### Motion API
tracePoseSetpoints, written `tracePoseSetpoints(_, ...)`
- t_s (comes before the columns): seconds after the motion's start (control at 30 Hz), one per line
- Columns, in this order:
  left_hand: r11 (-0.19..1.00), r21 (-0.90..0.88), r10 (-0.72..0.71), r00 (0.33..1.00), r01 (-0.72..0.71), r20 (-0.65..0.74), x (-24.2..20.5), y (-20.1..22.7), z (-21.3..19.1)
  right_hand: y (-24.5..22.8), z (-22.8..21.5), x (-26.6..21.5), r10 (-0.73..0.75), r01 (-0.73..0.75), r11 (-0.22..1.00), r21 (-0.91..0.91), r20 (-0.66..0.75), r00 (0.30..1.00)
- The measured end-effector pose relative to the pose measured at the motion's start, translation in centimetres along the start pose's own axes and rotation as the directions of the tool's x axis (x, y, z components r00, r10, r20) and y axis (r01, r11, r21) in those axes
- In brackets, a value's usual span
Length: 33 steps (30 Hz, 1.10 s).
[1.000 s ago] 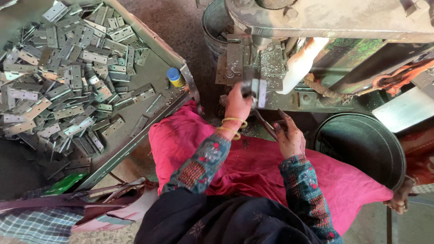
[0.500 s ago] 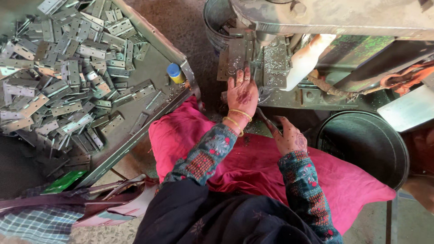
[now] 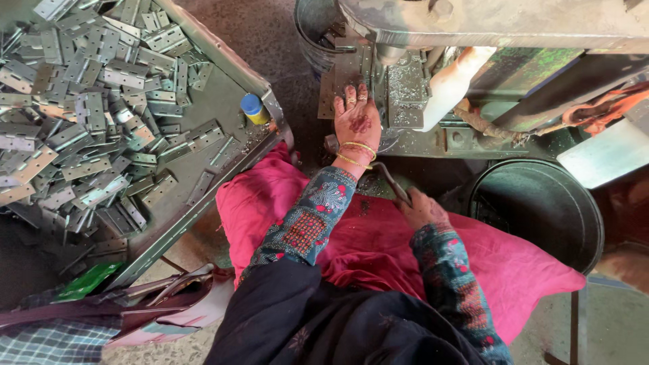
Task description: The person operates a manual press machine to process small metal pieces. They pick up a piece, place it under the press, pull a lever to activate the press, and then remove the processed piece, repeating this cycle continuously.
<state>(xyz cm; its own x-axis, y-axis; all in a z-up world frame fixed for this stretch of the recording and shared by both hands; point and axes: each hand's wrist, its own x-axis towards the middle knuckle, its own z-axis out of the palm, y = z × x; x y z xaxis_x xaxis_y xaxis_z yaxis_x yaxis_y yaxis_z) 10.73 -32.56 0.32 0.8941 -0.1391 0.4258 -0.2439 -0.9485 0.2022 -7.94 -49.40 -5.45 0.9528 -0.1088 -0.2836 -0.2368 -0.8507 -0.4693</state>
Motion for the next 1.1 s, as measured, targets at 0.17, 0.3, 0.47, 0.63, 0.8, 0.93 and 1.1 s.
tracePoseSetpoints(0.17,0.999,-0.035,0.020,1.000,-0.020,-0.003,-0.2,-0.5,-0.7,1.6,4.2,1.0,0.161,-0.162,0.987,0.005,0.102,0.982)
tracePoseSetpoints(0.3,0.999,0.028,0.027,0.996,-0.030,0.086,-0.7,0.0,-0.9,0.6,2.5,-0.1,0.144,-0.146,0.989,0.031,0.064,0.988)
tracePoseSetpoints(0.47,0.988,0.143,0.049,0.999,-0.051,0.016,-0.5,0.2,-0.6,0.4,0.9,-0.5,0.075,-0.075,0.997,-0.034,-0.003,0.997)
tracePoseSetpoints(0.63,0.999,0.016,0.029,0.999,-0.029,0.043,-0.9,0.2,-1.0,2.5,5.8,1.0,0.128,-0.133,0.983,0.125,0.045,0.991)
tracePoseSetpoints(0.8,0.997,0.040,0.070,0.997,-0.071,0.037,-0.6,-0.3,-2.1,2.6,5.7,1.2,0.084,-0.095,0.984,0.153,0.080,0.993)
tracePoseSetpoints(0.93,0.985,0.137,0.100,0.995,-0.103,0.028,1.2,-0.6,-1.2,1.9,2.2,0.3,0.077,-0.077,0.997,-0.027,-0.018,0.997)
tracePoseSetpoints(1.1,0.982,0.165,0.100,0.994,-0.091,-0.042,1.9,-0.6,0.2,1.3,3.7,0.3,0.179,-0.180,0.983,0.023,0.039,0.983)
